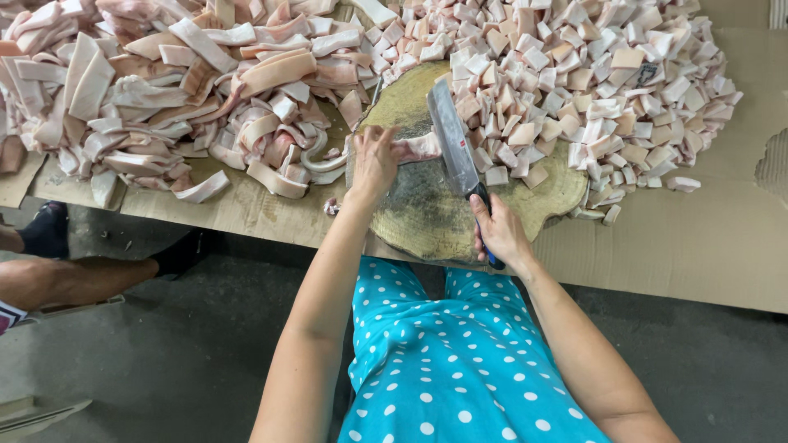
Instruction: The person cuts long strips of processed pork rind into small cubes using a knife on a wooden block.
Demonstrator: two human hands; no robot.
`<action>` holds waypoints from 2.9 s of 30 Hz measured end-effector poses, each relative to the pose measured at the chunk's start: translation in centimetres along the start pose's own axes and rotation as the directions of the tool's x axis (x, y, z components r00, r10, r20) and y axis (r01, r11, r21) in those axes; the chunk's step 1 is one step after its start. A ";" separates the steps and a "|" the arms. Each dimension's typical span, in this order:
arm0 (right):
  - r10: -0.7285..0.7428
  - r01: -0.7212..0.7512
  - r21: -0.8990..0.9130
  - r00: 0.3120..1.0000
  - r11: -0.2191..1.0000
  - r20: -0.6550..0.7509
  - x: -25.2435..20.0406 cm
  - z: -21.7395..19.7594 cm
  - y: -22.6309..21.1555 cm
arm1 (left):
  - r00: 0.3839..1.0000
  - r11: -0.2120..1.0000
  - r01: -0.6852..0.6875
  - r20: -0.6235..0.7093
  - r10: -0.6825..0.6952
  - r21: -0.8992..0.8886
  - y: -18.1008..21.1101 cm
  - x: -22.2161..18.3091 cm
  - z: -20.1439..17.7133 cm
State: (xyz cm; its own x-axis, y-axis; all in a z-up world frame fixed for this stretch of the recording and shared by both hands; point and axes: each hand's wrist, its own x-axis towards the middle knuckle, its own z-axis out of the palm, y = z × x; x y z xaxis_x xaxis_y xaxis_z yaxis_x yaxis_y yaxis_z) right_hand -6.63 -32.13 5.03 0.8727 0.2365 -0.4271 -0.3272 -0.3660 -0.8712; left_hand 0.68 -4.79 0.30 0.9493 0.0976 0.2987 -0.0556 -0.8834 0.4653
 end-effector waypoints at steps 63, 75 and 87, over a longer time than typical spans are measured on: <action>0.054 -0.064 -0.098 0.994 0.993 -0.099 -2.5 -0.1 0.8 | 0.927 0.943 -0.281 0.304 0.219 0.178 1.2 3.0 -0.9; 0.049 -0.049 -0.103 0.999 0.993 0.000 -2.5 1.2 1.3 | 0.999 0.992 0.050 0.021 -0.048 -0.114 1.6 -2.0 2.6; 0.114 -0.117 0.046 0.991 0.992 0.072 -2.0 1.8 2.5 | 0.999 0.913 0.024 0.032 -0.012 -0.407 -0.8 0.1 3.7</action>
State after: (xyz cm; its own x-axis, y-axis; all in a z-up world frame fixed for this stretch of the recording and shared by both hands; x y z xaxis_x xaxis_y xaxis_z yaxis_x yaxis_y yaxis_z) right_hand -9.87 -31.91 3.24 0.8013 0.2579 -0.5399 -0.4435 -0.3496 -0.8253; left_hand 2.01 -5.75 -3.13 0.9593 0.0939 0.2665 -0.1539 -0.6173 0.7715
